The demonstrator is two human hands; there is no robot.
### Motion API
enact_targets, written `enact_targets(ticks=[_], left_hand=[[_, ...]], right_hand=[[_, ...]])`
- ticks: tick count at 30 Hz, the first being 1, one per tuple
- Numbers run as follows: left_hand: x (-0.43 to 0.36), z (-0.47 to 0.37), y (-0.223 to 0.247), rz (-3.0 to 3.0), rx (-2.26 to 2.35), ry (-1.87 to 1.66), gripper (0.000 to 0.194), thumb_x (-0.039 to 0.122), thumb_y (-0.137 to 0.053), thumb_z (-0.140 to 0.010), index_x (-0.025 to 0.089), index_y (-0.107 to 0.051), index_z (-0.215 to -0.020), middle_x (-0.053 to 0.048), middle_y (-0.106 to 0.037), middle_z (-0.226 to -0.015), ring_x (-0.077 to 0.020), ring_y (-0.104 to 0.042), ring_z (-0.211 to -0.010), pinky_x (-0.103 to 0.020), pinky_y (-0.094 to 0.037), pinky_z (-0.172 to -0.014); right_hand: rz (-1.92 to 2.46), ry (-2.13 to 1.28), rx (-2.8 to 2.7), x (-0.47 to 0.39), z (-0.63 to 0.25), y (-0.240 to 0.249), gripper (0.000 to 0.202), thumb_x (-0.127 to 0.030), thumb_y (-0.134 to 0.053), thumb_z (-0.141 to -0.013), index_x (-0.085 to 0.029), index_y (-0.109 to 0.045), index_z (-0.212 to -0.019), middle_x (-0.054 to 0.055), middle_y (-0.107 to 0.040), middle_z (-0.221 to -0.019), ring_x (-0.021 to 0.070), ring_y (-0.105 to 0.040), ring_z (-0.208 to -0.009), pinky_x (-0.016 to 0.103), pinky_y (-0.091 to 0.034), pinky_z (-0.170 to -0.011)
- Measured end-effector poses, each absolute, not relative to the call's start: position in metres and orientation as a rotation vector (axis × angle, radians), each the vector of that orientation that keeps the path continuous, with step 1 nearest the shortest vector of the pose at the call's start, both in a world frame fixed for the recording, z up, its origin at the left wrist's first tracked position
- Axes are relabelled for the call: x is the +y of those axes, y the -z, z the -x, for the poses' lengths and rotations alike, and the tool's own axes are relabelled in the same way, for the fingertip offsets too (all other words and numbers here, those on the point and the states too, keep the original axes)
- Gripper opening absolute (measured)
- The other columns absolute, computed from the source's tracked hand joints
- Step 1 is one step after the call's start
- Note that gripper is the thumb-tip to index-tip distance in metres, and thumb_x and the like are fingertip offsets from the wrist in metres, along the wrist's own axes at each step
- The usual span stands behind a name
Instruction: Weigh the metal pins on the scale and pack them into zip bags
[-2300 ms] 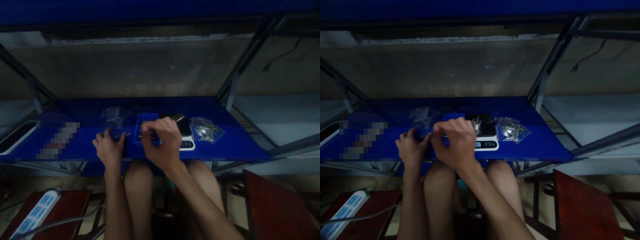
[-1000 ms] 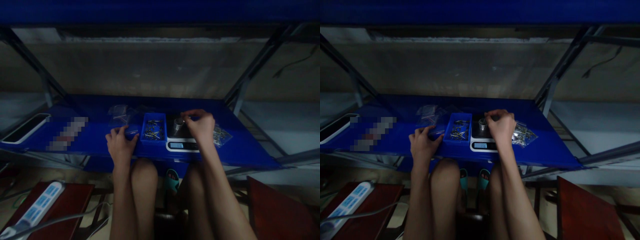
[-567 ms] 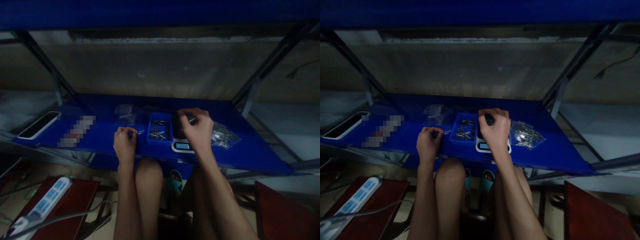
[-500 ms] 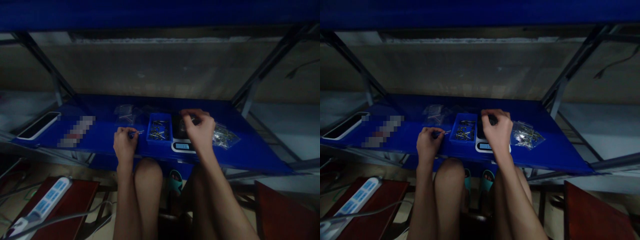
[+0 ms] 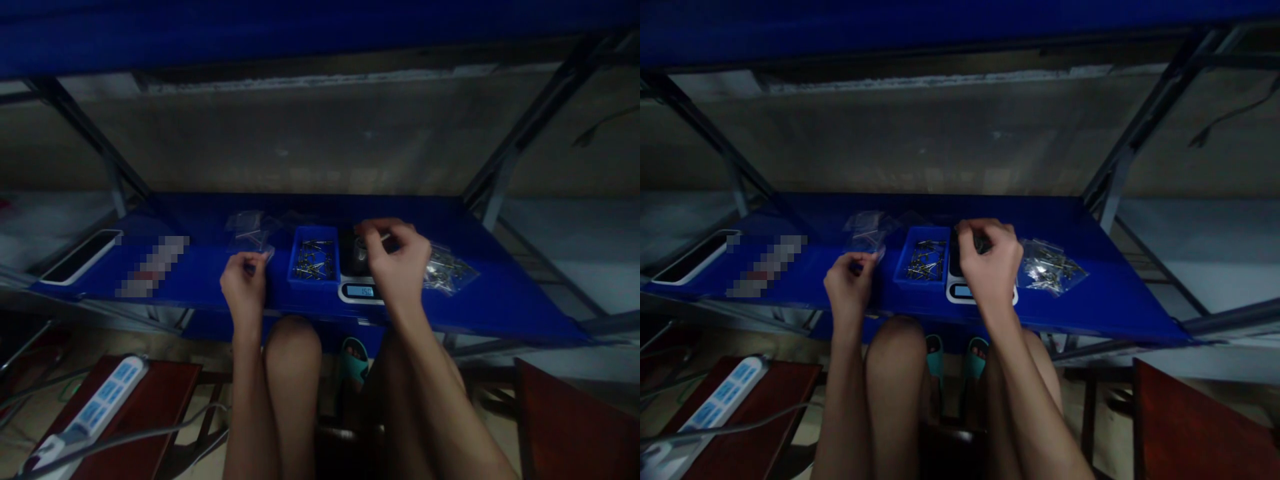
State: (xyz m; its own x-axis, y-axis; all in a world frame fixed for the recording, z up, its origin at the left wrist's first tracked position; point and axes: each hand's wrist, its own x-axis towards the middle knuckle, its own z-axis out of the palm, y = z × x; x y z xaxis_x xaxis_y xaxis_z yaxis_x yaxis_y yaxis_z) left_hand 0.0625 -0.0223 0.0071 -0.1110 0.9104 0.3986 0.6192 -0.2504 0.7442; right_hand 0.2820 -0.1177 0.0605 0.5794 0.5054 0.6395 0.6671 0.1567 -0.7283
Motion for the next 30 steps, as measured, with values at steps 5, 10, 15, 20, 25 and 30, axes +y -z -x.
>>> enact_targets(ticks=[5,10,15,20,25,30], left_hand=[[-0.043,-0.089,-0.029,-1.508,1.16,-1.687,0.025,0.042,-0.076,-0.088,0.018,-0.07,-0.088,0.006,-0.056,-0.057,-0.0084,-0.045,-0.045,-0.021,-0.032,-0.046],[-0.069,-0.118,-0.044,-1.528,0.803,-1.67,0.017,0.036,-0.078,-0.089,0.021,-0.07,-0.089,0.005,-0.064,-0.063,-0.0079,-0.055,-0.05,-0.02,-0.044,-0.05],[-0.069,-0.119,-0.041,-1.729,0.743,-1.555,0.011,0.026,-0.076,-0.091,0.021,-0.072,-0.1,0.0,-0.07,-0.086,-0.0104,-0.065,-0.068,-0.022,-0.052,-0.062],[-0.072,-0.115,-0.044,-2.119,0.917,-1.62,0.019,0.02,-0.067,-0.096,0.02,-0.062,-0.077,0.002,-0.058,-0.074,-0.0089,-0.051,-0.062,-0.023,-0.041,-0.058],[-0.079,-0.116,-0.047,-2.268,0.841,-1.718,0.02,0.018,-0.061,-0.099,0.021,-0.057,-0.08,0.001,-0.061,-0.079,-0.0111,-0.055,-0.068,-0.025,-0.044,-0.064],[-0.084,-0.118,-0.045,-2.404,0.786,-1.622,0.017,0.02,-0.065,-0.095,0.023,-0.059,-0.08,-0.001,-0.065,-0.084,-0.0158,-0.062,-0.08,-0.031,-0.05,-0.078]], right_hand=[[1.277,-0.248,-1.287,-0.119,-0.239,-0.064,0.018,-0.036,-0.068,-0.096,-0.02,-0.076,-0.096,-0.001,-0.07,-0.073,0.0119,-0.061,-0.06,0.026,-0.045,-0.056],[1.223,-0.359,-1.341,-0.12,-0.217,-0.058,0.021,-0.036,-0.062,-0.102,-0.02,-0.073,-0.11,0.003,-0.077,-0.097,0.0136,-0.07,-0.076,0.024,-0.05,-0.06],[1.258,-0.094,-1.41,-0.121,-0.226,-0.054,0.028,-0.024,-0.047,-0.109,-0.019,-0.074,-0.104,0.006,-0.078,-0.097,0.0181,-0.074,-0.089,0.029,-0.055,-0.082],[1.334,0.084,-1.448,-0.119,-0.233,-0.047,0.023,-0.021,-0.051,-0.106,-0.018,-0.073,-0.111,0.007,-0.08,-0.102,0.0195,-0.076,-0.093,0.029,-0.056,-0.085],[1.378,0.035,-1.289,-0.118,-0.235,-0.049,0.011,-0.021,-0.06,-0.098,-0.022,-0.071,-0.1,0.003,-0.077,-0.087,0.0158,-0.072,-0.074,0.027,-0.056,-0.071],[1.374,-0.147,-0.957,-0.114,-0.242,-0.053,0.009,-0.027,-0.062,-0.092,-0.023,-0.065,-0.085,-0.004,-0.064,-0.064,0.0116,-0.059,-0.055,0.024,-0.047,-0.055]])
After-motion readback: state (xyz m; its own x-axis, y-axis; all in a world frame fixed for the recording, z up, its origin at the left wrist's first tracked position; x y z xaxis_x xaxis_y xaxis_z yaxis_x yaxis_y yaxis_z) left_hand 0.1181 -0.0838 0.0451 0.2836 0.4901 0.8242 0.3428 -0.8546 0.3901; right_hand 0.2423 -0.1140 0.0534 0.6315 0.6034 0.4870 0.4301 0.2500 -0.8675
